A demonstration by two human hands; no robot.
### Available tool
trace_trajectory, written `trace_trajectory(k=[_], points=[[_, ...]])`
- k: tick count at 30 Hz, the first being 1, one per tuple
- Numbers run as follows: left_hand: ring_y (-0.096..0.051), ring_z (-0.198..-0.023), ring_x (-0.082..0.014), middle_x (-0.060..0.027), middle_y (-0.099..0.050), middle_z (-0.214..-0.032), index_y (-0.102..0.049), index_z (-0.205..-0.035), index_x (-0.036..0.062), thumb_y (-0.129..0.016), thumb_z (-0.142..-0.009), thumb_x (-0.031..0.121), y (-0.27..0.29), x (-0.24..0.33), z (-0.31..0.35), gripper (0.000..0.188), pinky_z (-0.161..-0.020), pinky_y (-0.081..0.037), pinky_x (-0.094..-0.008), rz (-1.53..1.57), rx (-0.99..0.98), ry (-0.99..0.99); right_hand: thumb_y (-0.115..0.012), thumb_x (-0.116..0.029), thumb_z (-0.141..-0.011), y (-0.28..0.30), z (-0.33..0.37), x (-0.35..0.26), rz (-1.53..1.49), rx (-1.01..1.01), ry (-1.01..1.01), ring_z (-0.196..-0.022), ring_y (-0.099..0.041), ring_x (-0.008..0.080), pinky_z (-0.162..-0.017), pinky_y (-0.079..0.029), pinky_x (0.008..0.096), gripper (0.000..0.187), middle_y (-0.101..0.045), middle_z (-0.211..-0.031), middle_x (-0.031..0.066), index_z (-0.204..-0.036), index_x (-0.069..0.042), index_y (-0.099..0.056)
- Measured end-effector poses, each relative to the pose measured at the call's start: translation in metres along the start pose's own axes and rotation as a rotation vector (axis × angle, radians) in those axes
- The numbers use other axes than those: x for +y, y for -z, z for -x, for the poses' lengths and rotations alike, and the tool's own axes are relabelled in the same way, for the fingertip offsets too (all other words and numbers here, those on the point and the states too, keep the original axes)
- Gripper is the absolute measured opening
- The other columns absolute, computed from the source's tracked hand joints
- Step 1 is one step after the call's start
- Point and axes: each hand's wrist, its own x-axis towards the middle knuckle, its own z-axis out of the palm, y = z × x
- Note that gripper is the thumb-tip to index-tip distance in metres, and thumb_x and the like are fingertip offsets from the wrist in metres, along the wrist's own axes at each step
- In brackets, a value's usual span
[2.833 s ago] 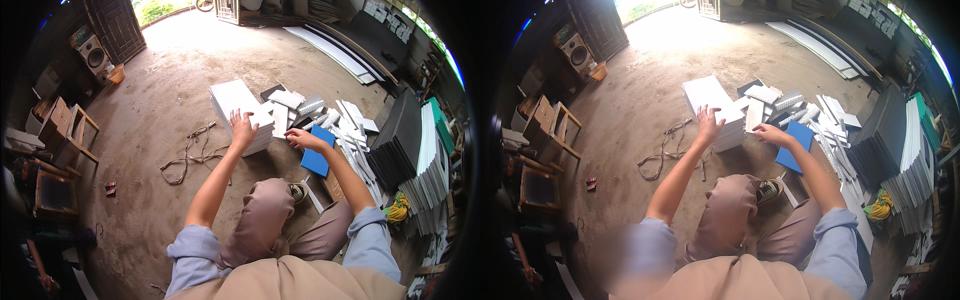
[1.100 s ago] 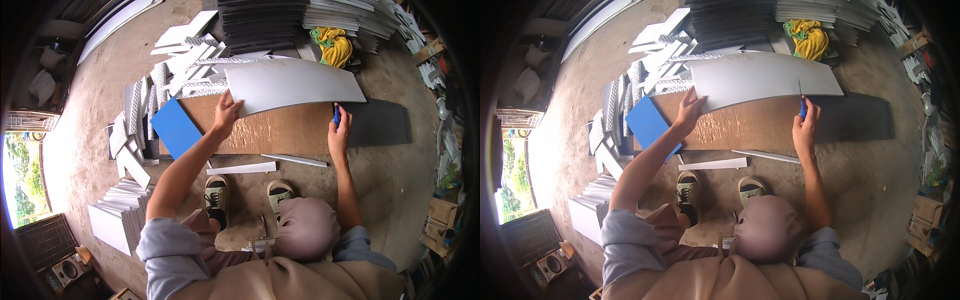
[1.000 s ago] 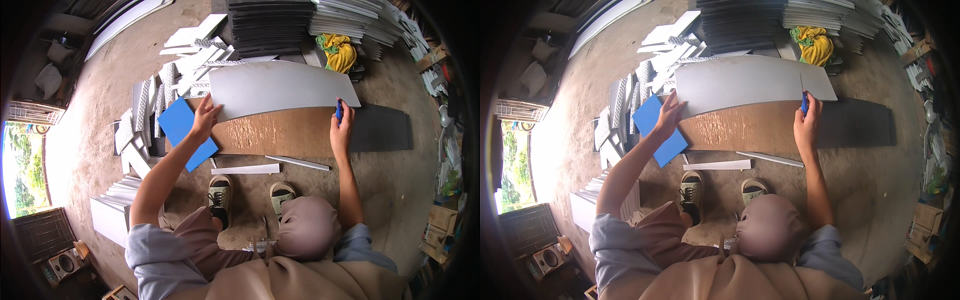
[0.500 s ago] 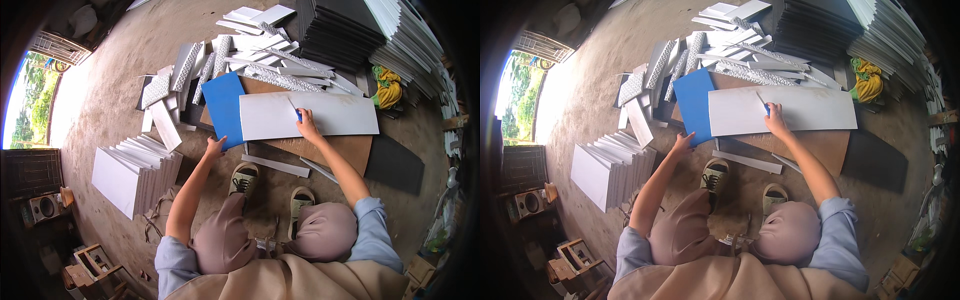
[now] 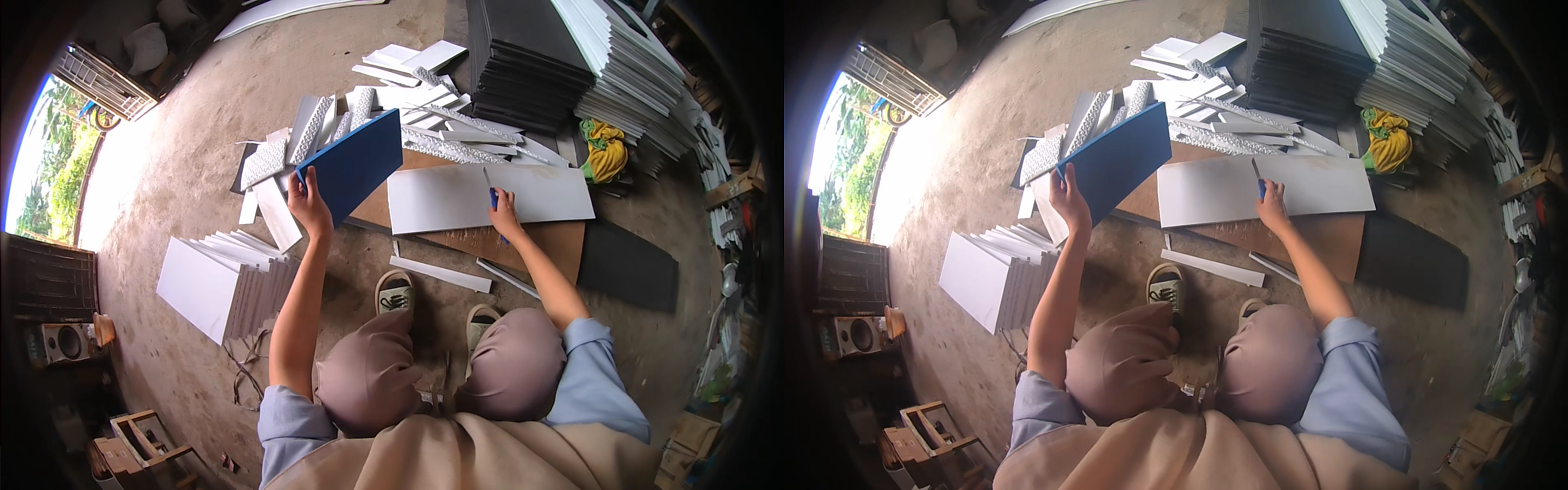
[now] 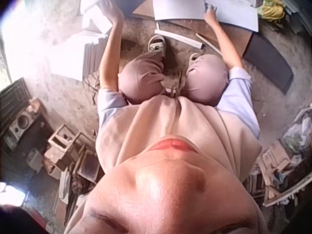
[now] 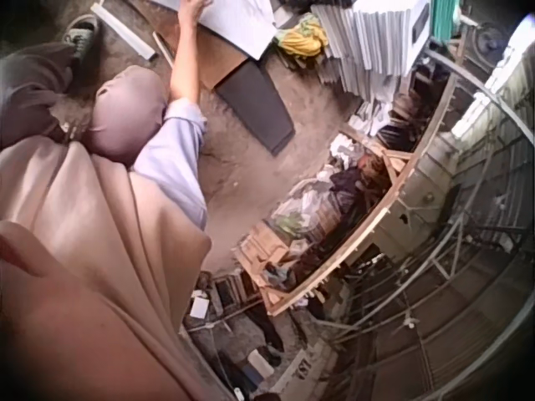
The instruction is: The person sits on the floor and uses a blue rectangular template to mark and cut white foam sheets with a utility knife. They repeatedly align the template, score the foam, and separate the cut pieces, stacking the finished items nearby.
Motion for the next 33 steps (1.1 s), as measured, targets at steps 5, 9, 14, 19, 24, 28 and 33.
trace_trajectory(k=[5, 9, 14, 19, 24, 28, 33], points=[[-0.045, -0.06, -0.0052, -0.0007, -0.054, -0.064, -0.056, -0.08, -0.0009, -0.054, -0.084, 0.027, -0.009, 0.009, -0.008, 0.028, -0.055, -0.037, -0.0199, 0.045, -0.003, 0.066, -0.054, -0.004, -0.07, 0.049, 0.008, 0.025, 0.064, 0.081, -0.34, -0.091, -0.045, 0.0364, -0.081, -0.04, 0.0384, 0.045, -0.037, -0.101, 0.0214, -0.111, 0.001, -0.038], [-0.04, -0.06, -0.0062, -0.0007, -0.051, -0.063, -0.055, -0.082, -0.0029, -0.054, -0.083, 0.032, -0.037, -0.033, 0.019, 0.035, -0.056, -0.037, -0.0224, -0.051, -0.127, 0.129, -0.056, -0.004, -0.069, 0.07, 0.025, 0.05, 0.266, 0.064, -0.455, -0.09, -0.047, 0.0368, -0.078, -0.042, 0.0384, 0.041, -0.037, -0.102, 0.0219, -0.106, 0.002, -0.04], [-0.045, -0.06, -0.0084, -0.0023, -0.055, -0.066, -0.058, -0.085, -0.0026, -0.053, -0.083, 0.033, -0.085, -0.099, 0.054, 0.036, -0.058, -0.039, -0.0257, -0.035, -0.23, 0.428, -0.057, -0.004, -0.069, 0.071, 0.033, 0.083, 0.445, 0.155, -0.484, -0.093, -0.045, 0.0345, -0.08, -0.04, 0.0395, 0.04, -0.039, -0.102, 0.0189, -0.106, 0.002, -0.042], [-0.055, -0.065, -0.0192, -0.0139, -0.056, -0.083, -0.058, -0.097, -0.0007, -0.055, -0.081, 0.03, -0.081, -0.17, 0.062, 0.035, -0.066, -0.044, -0.0279, -0.797, -0.328, 0.123, -0.054, -0.002, -0.071, 0.053, 0.018, 0.059, 0.357, 0.184, -0.078, -0.094, -0.042, 0.0304, -0.085, -0.035, 0.0387, 0.041, -0.04, -0.104, 0.0156, -0.11, 0.001, -0.043], [-0.061, -0.078, -0.024, -0.0186, -0.054, -0.096, -0.057, -0.105, 0.0042, -0.062, -0.075, 0.019, -0.036, -0.178, 0.051, 0.034, -0.073, -0.047, -0.0315, -0.623, -0.869, 0.212, -0.053, -0.003, -0.076, 0.016, 0.0, 0.058, -0.029, 0.103, -0.121, -0.08, -0.049, 0.0205, -0.072, -0.043, 0.0315, 0.039, -0.047, -0.099, 0.0132, -0.114, -0.003, -0.042], [-0.061, -0.076, -0.0233, -0.0163, -0.056, -0.093, -0.058, -0.104, 0.0041, -0.062, -0.074, 0.016, -0.03, -0.172, 0.055, 0.032, -0.07, -0.047, -0.0306, -0.423, -0.895, 0.152, -0.054, -0.003, -0.077, 0.001, -0.013, 0.044, -0.176, 0.072, -0.135, -0.073, -0.05, 0.0165, -0.064, -0.046, 0.0279, 0.042, -0.051, -0.099, 0.0123, -0.117, -0.004, -0.041], [-0.06, -0.074, -0.0234, -0.0158, -0.056, -0.091, -0.058, -0.104, 0.0045, -0.063, -0.071, 0.012, -0.034, -0.169, 0.056, 0.034, -0.067, -0.046, -0.0315, -0.476, -0.868, 0.144, -0.055, -0.002, -0.076, -0.001, -0.022, 0.027, -0.174, 0.008, -0.238, -0.072, -0.053, 0.0162, -0.066, -0.047, 0.0272, 0.044, -0.055, -0.098, 0.0118, -0.117, -0.007, -0.042]])
